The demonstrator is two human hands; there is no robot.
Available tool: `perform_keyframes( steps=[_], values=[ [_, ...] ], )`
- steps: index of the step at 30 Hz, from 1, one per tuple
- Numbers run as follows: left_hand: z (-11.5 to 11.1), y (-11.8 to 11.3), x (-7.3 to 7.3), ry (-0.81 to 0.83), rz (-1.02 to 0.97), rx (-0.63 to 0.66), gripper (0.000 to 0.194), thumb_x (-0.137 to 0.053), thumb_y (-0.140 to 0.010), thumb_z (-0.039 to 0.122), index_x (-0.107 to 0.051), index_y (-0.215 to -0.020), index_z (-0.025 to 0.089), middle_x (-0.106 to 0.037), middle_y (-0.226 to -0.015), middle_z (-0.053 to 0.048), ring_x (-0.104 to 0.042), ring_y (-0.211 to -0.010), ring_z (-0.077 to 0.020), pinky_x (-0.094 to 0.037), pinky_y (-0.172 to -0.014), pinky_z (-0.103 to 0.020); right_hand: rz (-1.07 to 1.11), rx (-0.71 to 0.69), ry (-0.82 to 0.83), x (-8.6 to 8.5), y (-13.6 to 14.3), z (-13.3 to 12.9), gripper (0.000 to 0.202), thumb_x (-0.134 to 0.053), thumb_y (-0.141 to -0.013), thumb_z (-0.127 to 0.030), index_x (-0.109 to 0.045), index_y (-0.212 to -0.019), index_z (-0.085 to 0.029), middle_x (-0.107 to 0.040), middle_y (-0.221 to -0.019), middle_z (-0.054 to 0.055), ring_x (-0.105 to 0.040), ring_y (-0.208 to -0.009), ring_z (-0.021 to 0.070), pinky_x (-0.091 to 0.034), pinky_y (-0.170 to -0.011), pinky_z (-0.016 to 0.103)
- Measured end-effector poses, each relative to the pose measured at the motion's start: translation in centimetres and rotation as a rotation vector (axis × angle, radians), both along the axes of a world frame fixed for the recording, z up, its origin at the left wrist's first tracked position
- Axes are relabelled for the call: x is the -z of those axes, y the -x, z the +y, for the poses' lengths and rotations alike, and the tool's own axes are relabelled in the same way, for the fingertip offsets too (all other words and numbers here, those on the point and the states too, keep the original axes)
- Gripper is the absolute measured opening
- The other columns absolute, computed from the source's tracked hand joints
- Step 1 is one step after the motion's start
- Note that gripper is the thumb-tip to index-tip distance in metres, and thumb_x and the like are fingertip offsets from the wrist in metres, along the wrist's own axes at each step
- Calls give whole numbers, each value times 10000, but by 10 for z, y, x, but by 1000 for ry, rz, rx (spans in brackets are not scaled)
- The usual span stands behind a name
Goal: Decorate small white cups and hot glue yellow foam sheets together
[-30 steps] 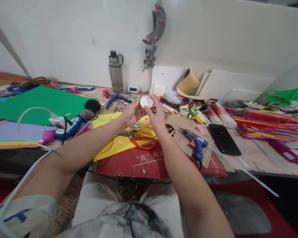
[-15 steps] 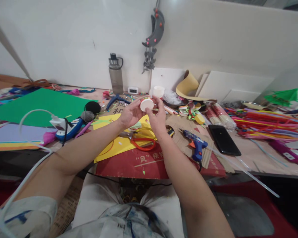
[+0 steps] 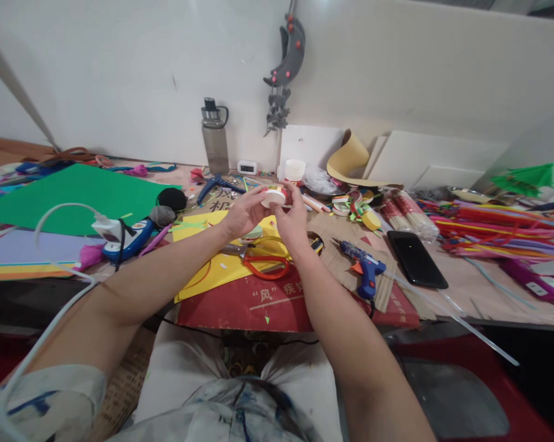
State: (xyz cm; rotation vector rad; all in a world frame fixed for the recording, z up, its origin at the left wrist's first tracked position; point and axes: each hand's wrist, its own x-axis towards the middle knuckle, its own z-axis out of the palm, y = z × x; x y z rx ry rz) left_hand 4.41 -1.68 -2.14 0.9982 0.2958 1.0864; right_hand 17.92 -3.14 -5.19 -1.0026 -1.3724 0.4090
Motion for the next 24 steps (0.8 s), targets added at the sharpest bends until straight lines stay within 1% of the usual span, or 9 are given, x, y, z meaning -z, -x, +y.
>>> perform_keyframes(
  steps=[5, 10, 13, 16, 19, 21, 24],
  values=[
    [3, 1, 2, -59, -8, 22, 128, -725, -836, 212, -728, -951, 155, -763, -977, -58, -705, -874, -160, -548, -839, -288, 35, -12, 6, -2, 1, -2, 511, -648, -739, -253, -611, -1249, -254, -695, -1255, 87, -648, -991, 242, -576, -901, 450],
    [10, 2, 8, -155, 34, 48, 275, -785, -757, 305, -717, -983, 163, -752, -976, -60, -689, -883, -178, -542, -827, -307, 48, -44, 44, -1, 1, 0, 546, -675, -716, -241, -601, -1256, -266, -702, -1223, 66, -645, -988, 232, -574, -852, 406],
    [14, 1, 13, -185, 84, -6, 329, -803, -720, 295, -704, -1007, 169, -735, -969, -43, -665, -869, -164, -537, -801, -295, 76, -50, 56, 1, 1, 1, 536, -680, -724, -257, -596, -1253, -260, -701, -1184, 68, -645, -955, 225, -570, -830, 396],
    [16, -2, 16, -206, 125, -87, 315, -781, -737, 310, -685, -1003, 172, -712, -956, -24, -637, -843, -148, -531, -755, -271, 98, -47, 68, 2, 2, 2, 523, -699, -722, -276, -591, -1234, -265, -700, -1119, 54, -646, -924, 215, -571, -810, 382],
    [17, -4, 17, -233, 161, -130, 311, -763, -760, 343, -670, -1004, 173, -694, -951, -19, -616, -827, -144, -523, -723, -256, 104, -39, 75, 2, 3, 3, 515, -721, -707, -282, -593, -1205, -262, -701, -1069, 43, -643, -900, 205, -572, -782, 362],
    [18, -4, 18, -254, 175, -150, 317, -762, -763, 350, -669, -1011, 177, -687, -954, -16, -612, -833, -146, -520, -730, -257, 107, -33, 70, 2, 4, 3, 508, -716, -702, -274, -596, -1195, -255, -702, -1058, 44, -643, -892, 203, -572, -767, 356],
    [19, -2, 20, -323, 203, -195, 310, -771, -746, 309, -688, -1017, 185, -687, -970, -14, -615, -867, -150, -510, -783, -255, 114, -35, 53, 2, 4, 4, 499, -685, -693, -241, -602, -1184, -257, -708, -1086, 48, -649, -904, 202, -573, -761, 352]
  ],
)
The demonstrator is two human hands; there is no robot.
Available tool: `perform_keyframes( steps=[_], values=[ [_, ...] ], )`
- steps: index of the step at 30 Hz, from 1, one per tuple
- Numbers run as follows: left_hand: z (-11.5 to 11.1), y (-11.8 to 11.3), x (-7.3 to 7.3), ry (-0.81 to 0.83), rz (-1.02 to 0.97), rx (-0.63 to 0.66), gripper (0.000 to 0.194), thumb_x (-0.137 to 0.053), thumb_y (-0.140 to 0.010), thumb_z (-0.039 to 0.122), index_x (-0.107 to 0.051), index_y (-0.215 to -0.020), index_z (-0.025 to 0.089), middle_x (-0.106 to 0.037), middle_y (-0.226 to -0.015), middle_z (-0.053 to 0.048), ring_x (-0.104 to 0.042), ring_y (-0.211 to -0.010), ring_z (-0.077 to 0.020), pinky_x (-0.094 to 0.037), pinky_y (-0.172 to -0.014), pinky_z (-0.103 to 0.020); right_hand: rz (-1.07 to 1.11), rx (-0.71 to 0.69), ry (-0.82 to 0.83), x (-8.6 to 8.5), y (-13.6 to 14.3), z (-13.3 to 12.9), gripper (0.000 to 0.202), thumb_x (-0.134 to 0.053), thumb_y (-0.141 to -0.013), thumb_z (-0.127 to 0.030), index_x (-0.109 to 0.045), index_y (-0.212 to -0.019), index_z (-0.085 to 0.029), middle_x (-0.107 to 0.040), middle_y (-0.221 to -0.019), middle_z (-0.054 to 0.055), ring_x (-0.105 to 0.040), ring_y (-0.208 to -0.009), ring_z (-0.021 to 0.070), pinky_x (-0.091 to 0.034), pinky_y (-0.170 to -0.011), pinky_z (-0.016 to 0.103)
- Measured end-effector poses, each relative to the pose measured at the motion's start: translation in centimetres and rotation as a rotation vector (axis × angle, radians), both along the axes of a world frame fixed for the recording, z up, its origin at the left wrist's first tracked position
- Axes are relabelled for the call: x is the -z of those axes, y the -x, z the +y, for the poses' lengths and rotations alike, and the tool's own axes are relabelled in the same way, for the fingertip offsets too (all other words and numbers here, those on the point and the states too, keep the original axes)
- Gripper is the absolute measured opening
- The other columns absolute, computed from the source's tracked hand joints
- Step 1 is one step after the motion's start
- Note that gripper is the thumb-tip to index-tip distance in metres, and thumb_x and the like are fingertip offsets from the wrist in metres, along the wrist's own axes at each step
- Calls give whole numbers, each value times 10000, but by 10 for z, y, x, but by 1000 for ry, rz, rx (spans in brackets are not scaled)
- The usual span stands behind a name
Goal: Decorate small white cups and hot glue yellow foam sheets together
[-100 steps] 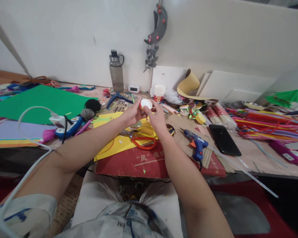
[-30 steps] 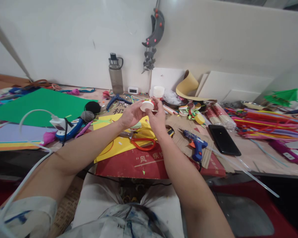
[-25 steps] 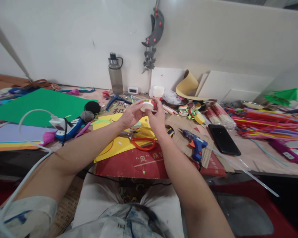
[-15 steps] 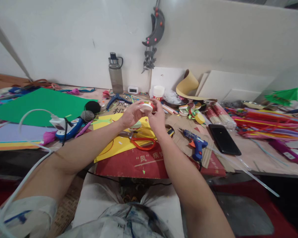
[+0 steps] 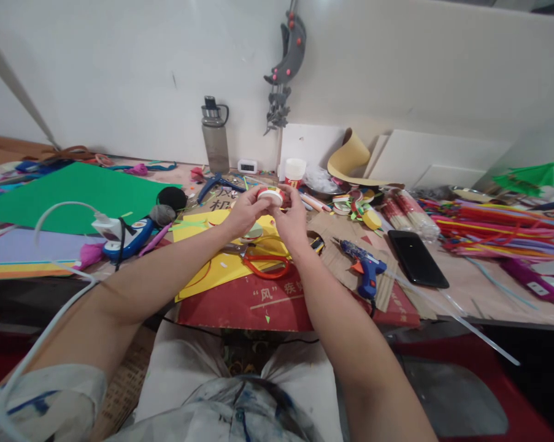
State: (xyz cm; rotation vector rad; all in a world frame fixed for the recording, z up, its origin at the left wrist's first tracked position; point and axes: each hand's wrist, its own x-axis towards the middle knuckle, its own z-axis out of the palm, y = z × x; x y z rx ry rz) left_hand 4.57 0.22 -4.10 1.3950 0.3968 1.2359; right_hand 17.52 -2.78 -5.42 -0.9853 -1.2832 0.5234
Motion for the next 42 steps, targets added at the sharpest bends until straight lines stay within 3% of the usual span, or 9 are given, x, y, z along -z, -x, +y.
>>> perform_keyframes(
  steps=[5, 9, 14, 20, 23, 27, 32, 36, 42],
  values=[
    [1, 2, 1, -68, 36, -39, 270, -759, -742, 271, -705, -991, 180, -690, -953, -14, -611, -869, -150, -490, -791, -243, 19, -5, -1, 0, 1, 0, 502, -675, -676, -234, -607, -1173, -253, -712, -1058, 50, -651, -876, 203, -570, -742, 353],
    [-2, 0, -3, 62, -48, 3, 273, -753, -735, 257, -677, -984, 176, -687, -921, -6, -619, -818, -139, -509, -749, -251, 21, 5, -7, -2, 2, -2, 482, -721, -689, -291, -606, -1155, -246, -705, -1054, 54, -645, -879, 206, -568, -753, 364],
    [-7, -2, -11, 163, -153, 61, 239, -760, -737, 213, -646, -942, 168, -704, -889, -11, -642, -796, -141, -558, -752, -286, 22, 1, -69, -3, 2, -3, 416, -723, -812, -444, -620, -1169, -256, -703, -1085, 49, -648, -936, 201, -566, -855, 384],
    [-8, 1, -13, 241, -185, 148, 164, -742, -800, 204, -697, -951, 158, -753, -942, -43, -689, -851, -165, -610, -877, -365, 91, 11, -54, 1, -1, 2, 377, -720, -834, -529, -643, -1076, -251, -698, -992, 25, -645, -882, 185, -563, -870, 380],
    [-8, 2, -15, 335, -203, 177, 117, -642, -905, 224, -720, -951, 150, -780, -943, -67, -717, -860, -182, -617, -911, -390, 131, -2, -4, 3, -3, 5, 379, -733, -803, -523, -640, -1046, -248, -692, -970, 17, -645, -869, 182, -559, -856, 372],
    [-9, 0, -19, 496, -195, 166, 248, -498, -1004, 212, -722, -931, 137, -790, -876, -75, -738, -801, -184, -620, -920, -405, 205, -25, 85, 7, -7, 11, 435, -751, -754, -528, -608, -1060, -253, -689, -1016, 25, -658, -893, 192, -562, -796, 357],
    [-5, -1, -21, 683, -186, 101, 290, -466, -1047, 254, -710, -941, 139, -776, -780, -58, -727, -688, -159, -618, -850, -334, 150, -7, 69, 10, -10, 13, 577, -790, -734, -456, -569, -1243, -298, -650, -1171, 42, -645, -937, 186, -572, -826, 371],
    [0, -1, -18, 680, -173, 61, 317, -475, -1066, 329, -719, -1004, 136, -797, -844, -87, -754, -761, -177, -607, -856, -323, -26, 43, 58, 9, -10, 9, 710, -826, -691, -373, -587, -1356, -305, -619, -1305, 91, -636, -960, 210, -585, -833, 417],
    [-1, -1, -18, 650, -160, 158, 405, -417, -1089, 400, -717, -993, 146, -794, -890, -98, -763, -853, -195, -600, -917, -351, -108, 96, 6, 9, -11, 10, 497, -785, -734, -353, -694, -1214, -260, -679, -1220, 85, -634, -1062, 240, -550, -978, 471]
  ],
)
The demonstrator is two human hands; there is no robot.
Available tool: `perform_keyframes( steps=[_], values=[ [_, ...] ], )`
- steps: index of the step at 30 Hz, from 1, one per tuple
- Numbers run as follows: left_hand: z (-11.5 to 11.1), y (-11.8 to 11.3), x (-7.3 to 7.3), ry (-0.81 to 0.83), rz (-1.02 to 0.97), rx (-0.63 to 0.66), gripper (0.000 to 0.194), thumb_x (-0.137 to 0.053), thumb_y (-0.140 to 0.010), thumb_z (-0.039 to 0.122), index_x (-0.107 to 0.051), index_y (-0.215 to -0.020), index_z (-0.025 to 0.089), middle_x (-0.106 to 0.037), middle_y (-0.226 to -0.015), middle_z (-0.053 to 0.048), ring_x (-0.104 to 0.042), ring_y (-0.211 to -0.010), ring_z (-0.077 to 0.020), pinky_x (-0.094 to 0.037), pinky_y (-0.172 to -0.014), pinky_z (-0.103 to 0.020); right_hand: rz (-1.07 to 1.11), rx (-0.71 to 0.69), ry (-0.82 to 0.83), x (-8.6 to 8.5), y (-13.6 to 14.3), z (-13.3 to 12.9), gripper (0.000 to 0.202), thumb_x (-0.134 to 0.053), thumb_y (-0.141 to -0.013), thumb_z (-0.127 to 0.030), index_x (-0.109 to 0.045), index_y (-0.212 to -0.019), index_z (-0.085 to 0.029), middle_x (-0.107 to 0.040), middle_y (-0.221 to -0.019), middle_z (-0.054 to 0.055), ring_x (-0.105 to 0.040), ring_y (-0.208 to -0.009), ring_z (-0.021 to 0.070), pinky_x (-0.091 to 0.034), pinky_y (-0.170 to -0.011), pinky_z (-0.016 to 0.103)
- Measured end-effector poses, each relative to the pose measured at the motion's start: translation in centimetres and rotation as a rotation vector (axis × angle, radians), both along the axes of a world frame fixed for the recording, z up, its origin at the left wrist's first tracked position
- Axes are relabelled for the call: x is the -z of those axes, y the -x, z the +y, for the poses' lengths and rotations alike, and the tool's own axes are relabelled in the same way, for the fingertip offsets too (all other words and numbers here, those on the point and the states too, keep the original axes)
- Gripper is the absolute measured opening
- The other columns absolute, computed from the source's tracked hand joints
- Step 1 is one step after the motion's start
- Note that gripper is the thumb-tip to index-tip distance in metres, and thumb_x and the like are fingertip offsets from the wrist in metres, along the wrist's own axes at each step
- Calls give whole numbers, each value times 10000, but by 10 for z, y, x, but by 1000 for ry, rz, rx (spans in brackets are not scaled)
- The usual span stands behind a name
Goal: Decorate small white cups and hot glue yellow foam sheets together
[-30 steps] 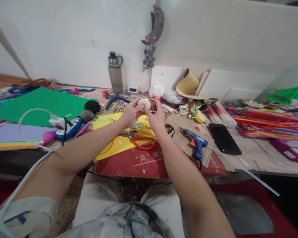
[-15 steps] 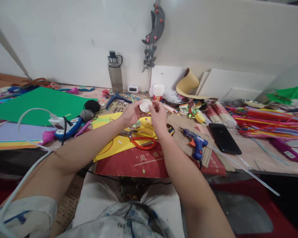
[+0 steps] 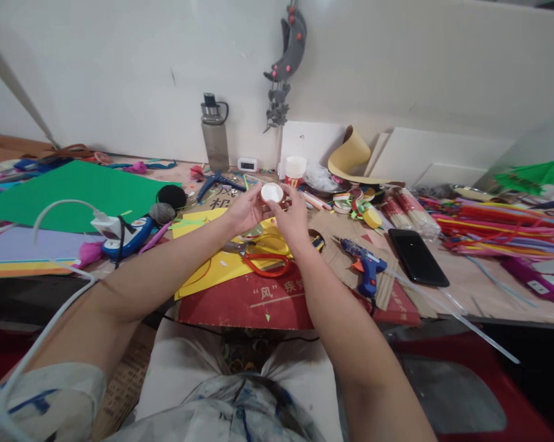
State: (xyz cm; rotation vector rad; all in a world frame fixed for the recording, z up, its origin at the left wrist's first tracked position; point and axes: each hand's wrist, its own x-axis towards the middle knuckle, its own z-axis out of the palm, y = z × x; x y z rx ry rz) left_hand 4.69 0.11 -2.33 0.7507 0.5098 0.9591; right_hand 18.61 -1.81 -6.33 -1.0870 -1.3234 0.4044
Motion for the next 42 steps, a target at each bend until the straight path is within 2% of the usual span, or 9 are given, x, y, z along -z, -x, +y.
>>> perform_keyframes(
  steps=[4, 8, 13, 18, 26, 34, 38, 42],
  values=[
    [-1, 2, -3, 15, -15, 27, 400, -385, -1084, 364, -707, -969, 155, -771, -828, -74, -732, -757, -180, -604, -899, -372, 66, -15, 43, 0, 0, 2, 495, -763, -743, -384, -691, -1203, -215, -681, -1225, 106, -651, -959, 223, -558, -921, 454],
    [-1, 2, -4, 45, 6, 2, 343, -411, -1066, 270, -699, -943, 130, -758, -770, -75, -711, -708, -166, -600, -874, -344, 80, -34, 60, 0, 0, 3, 475, -749, -755, -392, -686, -1192, -218, -700, -1220, 94, -646, -982, 223, -542, -948, 463],
    [1, 1, 0, 37, 9, -27, 309, -467, -1062, 287, -718, -989, 123, -775, -820, -97, -723, -738, -175, -594, -897, -353, 73, -57, 53, 0, -1, 2, 452, -752, -769, -394, -679, -1191, -246, -696, -1210, 72, -635, -1009, 219, -539, -958, 457],
    [2, 1, 3, 0, -5, -45, 242, -528, -1045, 272, -725, -978, 149, -773, -829, -71, -719, -727, -159, -586, -837, -314, 45, -78, 45, 0, -1, 1, 510, -789, -759, -406, -665, -1233, -265, -673, -1245, 76, -620, -1066, 225, -534, -979, 455],
    [4, 0, 6, -6, 7, -47, 296, -485, -1064, 295, -711, -964, 132, -771, -821, -85, -724, -728, -175, -590, -907, -377, 93, -63, 69, -3, 2, -2, 490, -776, -735, -370, -638, -1186, -236, -670, -1254, 92, -638, -1077, 234, -548, -979, 471],
    [2, 0, 6, -29, 39, -33, 253, -494, -1063, 295, -681, -961, 158, -765, -796, -65, -735, -705, -178, -598, -856, -358, 131, -63, 57, 0, 2, 0, 492, -803, -718, -371, -629, -1161, -252, -679, -1237, 64, -643, -1077, 221, -543, -1007, 463],
    [-1, 1, 3, -33, 68, -34, 280, -443, -1071, 290, -680, -993, 164, -770, -806, -70, -741, -719, -192, -603, -927, -425, 188, -113, 72, 1, 0, 2, 515, -812, -719, -432, -622, -1164, -255, -682, -1203, 48, -653, -1042, 206, -546, -983, 429],
    [-2, 1, 2, -28, 79, -34, 274, -440, -1069, 296, -681, -1053, 167, -769, -797, -66, -744, -733, -194, -607, -944, -426, 265, -194, 89, 3, -2, 4, 516, -800, -742, -517, -617, -1152, -263, -677, -1183, 33, -657, -1027, 190, -552, -949, 393]
  ],
)
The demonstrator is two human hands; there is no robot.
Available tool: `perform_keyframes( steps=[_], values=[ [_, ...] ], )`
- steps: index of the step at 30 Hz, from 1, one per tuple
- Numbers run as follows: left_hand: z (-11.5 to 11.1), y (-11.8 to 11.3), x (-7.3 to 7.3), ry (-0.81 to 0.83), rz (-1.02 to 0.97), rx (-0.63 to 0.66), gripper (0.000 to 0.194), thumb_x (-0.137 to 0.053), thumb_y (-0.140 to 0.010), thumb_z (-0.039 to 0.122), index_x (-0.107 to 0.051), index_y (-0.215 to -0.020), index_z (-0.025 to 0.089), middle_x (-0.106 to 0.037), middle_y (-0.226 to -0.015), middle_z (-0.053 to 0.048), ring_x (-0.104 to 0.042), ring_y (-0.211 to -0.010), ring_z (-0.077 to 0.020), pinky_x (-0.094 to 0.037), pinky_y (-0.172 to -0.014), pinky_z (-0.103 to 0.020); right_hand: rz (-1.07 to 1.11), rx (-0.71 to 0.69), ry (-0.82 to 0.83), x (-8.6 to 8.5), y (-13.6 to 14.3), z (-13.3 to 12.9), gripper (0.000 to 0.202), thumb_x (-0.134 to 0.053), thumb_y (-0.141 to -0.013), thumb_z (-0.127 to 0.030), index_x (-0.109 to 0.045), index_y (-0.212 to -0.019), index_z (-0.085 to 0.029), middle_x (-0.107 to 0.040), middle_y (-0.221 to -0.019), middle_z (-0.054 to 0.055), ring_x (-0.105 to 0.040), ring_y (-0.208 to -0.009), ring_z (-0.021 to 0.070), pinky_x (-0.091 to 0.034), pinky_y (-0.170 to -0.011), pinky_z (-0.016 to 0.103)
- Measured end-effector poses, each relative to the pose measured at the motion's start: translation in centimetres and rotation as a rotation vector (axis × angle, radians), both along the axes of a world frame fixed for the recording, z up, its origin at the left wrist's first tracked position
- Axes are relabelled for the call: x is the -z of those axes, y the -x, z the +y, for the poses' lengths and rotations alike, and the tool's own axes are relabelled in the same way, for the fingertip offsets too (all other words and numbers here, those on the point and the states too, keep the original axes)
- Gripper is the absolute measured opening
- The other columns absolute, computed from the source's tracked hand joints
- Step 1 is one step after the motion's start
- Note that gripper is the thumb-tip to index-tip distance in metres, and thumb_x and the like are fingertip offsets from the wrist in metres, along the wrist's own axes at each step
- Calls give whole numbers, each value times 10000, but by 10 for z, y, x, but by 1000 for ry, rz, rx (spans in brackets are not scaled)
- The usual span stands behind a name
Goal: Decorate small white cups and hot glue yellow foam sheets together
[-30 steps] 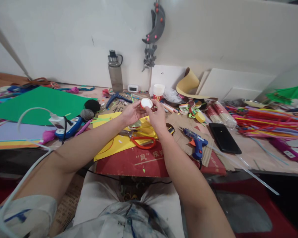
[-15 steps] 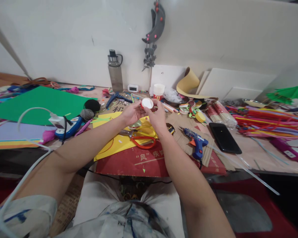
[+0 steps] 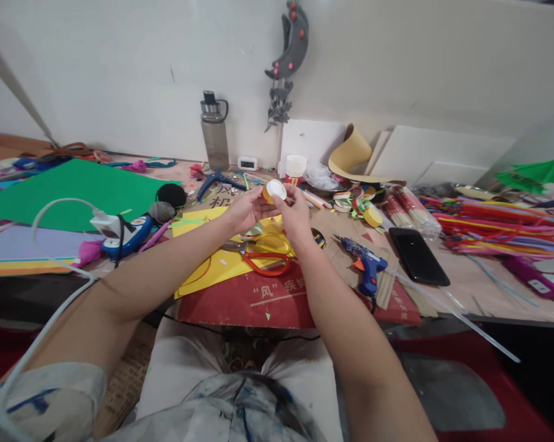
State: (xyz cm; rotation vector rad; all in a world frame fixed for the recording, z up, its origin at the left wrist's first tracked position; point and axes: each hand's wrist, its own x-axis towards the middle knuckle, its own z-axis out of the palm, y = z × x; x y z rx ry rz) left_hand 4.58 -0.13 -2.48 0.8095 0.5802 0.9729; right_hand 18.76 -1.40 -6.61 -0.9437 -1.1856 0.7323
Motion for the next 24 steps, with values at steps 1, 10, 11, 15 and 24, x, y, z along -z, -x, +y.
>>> perform_keyframes(
  steps=[1, 10, 11, 15, 24],
  values=[
    [0, 0, 0, 1, 0, -4, 272, -443, -1067, 297, -681, -1062, 166, -769, -797, -67, -743, -730, -194, -610, -941, -423, 20, -8, 6, 0, 0, 0, 524, -808, -732, -530, -619, -1141, -263, -680, -1174, 31, -659, -1012, 187, -556, -935, 387],
    [5, 1, 5, -60, -31, 27, 314, -461, -1062, 326, -679, -1257, 210, -794, -922, -70, -770, -771, -203, -624, -834, -360, 105, -102, 30, -5, 1, -3, 501, -801, -761, -574, -618, -1109, -264, -712, -1151, 35, -685, -1017, 195, -579, -904, 386],
    [5, 2, 6, -70, -38, 31, 331, -462, -1060, 328, -670, -1295, 224, -796, -942, -70, -773, -779, -203, -623, -831, -358, 105, -115, 40, -5, 1, -3, 495, -790, -772, -584, -618, -1111, -268, -717, -1144, 37, -689, -1010, 202, -585, -878, 386],
    [4, 2, 5, -78, -68, 42, 332, -446, -1059, 300, -672, -1288, 221, -796, -976, -70, -777, -757, -203, -611, -767, -337, 126, -116, 41, -8, -2, -3, 494, -760, -775, -630, -624, -1094, -278, -728, -1143, 44, -693, -1005, 223, -583, -810, 385],
    [2, 5, -8, -30, -60, -19, 287, -553, -1029, 365, -664, -1240, 205, -789, -954, -61, -793, -816, -210, -567, -713, -271, 184, 102, -34, -14, 1, -8, 488, -768, -751, -546, -622, -1110, -249, -693, -1153, 37, -646, -982, 179, -534, -832, 325]
  ],
)
